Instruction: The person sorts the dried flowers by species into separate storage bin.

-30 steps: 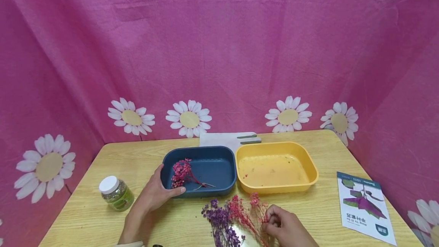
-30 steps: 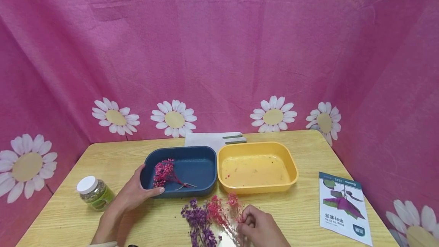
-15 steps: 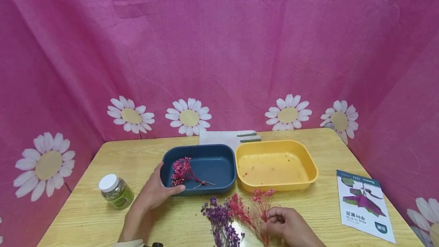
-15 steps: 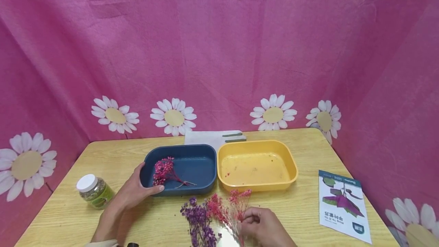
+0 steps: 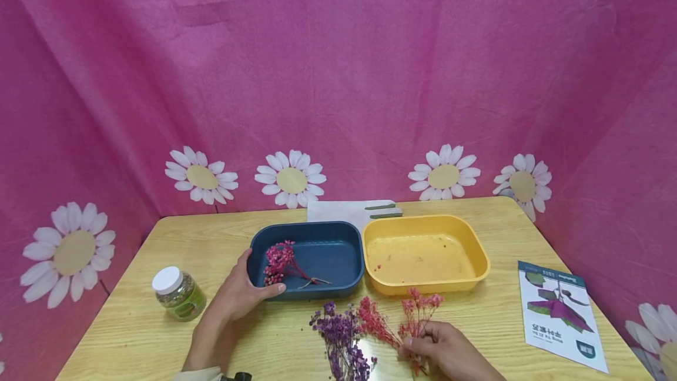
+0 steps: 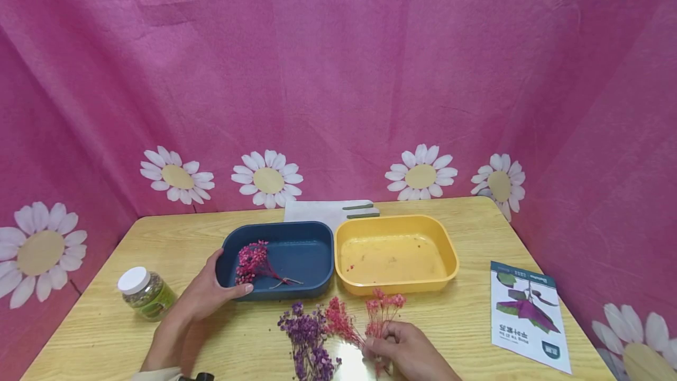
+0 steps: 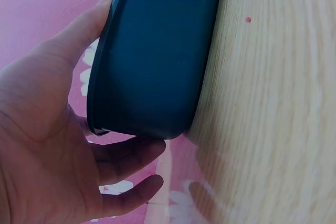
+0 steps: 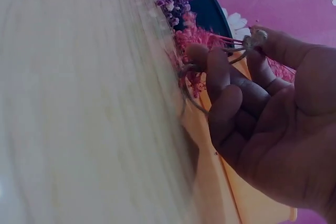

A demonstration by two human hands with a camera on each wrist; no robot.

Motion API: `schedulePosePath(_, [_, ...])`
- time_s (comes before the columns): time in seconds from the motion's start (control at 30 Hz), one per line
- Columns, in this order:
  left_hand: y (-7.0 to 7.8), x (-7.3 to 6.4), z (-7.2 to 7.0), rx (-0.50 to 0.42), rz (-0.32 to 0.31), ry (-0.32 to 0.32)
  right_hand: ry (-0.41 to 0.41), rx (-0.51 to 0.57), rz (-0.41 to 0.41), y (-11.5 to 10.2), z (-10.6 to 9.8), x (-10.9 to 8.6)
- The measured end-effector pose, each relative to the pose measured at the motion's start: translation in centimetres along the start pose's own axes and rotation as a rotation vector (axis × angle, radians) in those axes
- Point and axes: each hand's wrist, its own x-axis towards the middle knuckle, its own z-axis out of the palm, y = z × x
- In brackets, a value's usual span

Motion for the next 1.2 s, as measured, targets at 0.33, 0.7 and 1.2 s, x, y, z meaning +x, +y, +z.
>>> schedulePosePath(0.33, [0.2,0.1,-0.2,0.003,-0.001,-0.004,0.003,-0.114,-0.067,0.0,-0.6,0.2])
schedulePosePath(0.7, [0.0,0.2,-0.2,-0.005,0.007,-0.002,0.075,-0.21,-0.14,-0.4,-1.3,-0.2])
schedulePosePath(1.2, [-0.1,0.0,0.0,-0.018,0.005,-0.005,0.263,-0.262,-0.331,-3.0,-0.1,1.2])
